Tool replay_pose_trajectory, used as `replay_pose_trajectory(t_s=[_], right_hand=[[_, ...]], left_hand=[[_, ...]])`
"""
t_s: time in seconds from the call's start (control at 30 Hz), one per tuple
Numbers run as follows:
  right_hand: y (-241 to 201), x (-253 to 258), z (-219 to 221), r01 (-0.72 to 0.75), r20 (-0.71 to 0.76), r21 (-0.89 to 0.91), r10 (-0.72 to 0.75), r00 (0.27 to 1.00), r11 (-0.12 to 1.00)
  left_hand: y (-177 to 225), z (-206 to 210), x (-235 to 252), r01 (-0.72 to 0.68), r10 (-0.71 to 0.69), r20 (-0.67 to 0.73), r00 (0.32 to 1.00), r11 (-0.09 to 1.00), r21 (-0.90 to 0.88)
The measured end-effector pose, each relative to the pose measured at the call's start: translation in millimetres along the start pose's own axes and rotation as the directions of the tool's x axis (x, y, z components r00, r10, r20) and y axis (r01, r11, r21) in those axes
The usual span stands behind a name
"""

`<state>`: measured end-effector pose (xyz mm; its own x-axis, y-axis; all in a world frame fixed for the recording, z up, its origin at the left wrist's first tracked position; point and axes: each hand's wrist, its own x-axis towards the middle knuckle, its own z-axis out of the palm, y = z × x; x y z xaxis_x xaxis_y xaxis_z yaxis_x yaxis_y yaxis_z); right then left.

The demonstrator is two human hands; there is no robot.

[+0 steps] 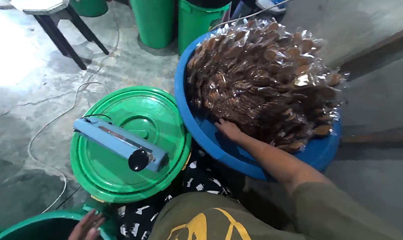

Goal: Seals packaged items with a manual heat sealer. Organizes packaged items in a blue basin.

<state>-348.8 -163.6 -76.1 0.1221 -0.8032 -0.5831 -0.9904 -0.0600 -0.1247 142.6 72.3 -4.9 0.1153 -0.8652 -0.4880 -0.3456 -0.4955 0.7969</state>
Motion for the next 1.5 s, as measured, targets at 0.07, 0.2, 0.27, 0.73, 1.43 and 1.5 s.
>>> replay_pose_trajectory(t_s=[0.07,0.2,0.27,0.73,1.43,1.5], right_hand=[[-16.5,-18.8,-18.9,0.028,-0.261,0.198,0.025,0.965,0.980],[-84.6,-73.3,-42.6,0.540,-0.867,0.320,0.010,0.499,0.778],[-125.0,-96.5,-36.2,0.760,-0.906,0.311,-0.063,0.418,0.571],[-202.3,-100.6,0.2,0.317,-0.076,0.814,-0.453,0.888,0.486],[-293.2,-69.8,-96.4,0.640,0.102,0.005,-0.637,0.764,0.769],[-300.4,-73.4,-72.9,0.567,0.123,-0.089,-0.555,0.822,0.819]], left_hand=[[36.2,33.4,19.8,-0.178,0.177,0.157,0.972,0.984,-0.008],[91.5,106.1,48.7,-0.326,0.453,0.430,0.781,0.883,-0.339],[104.3,137.4,62.5,-0.237,0.495,0.430,0.755,0.817,-0.525],[73.2,126.4,50.3,-0.083,0.146,0.095,0.985,0.874,-0.478],[80.6,47.7,133.2,-0.161,-0.019,-0.478,0.878,0.929,-0.333],[81.5,42.9,137.0,-0.127,-0.054,-0.466,0.883,0.929,-0.348]])
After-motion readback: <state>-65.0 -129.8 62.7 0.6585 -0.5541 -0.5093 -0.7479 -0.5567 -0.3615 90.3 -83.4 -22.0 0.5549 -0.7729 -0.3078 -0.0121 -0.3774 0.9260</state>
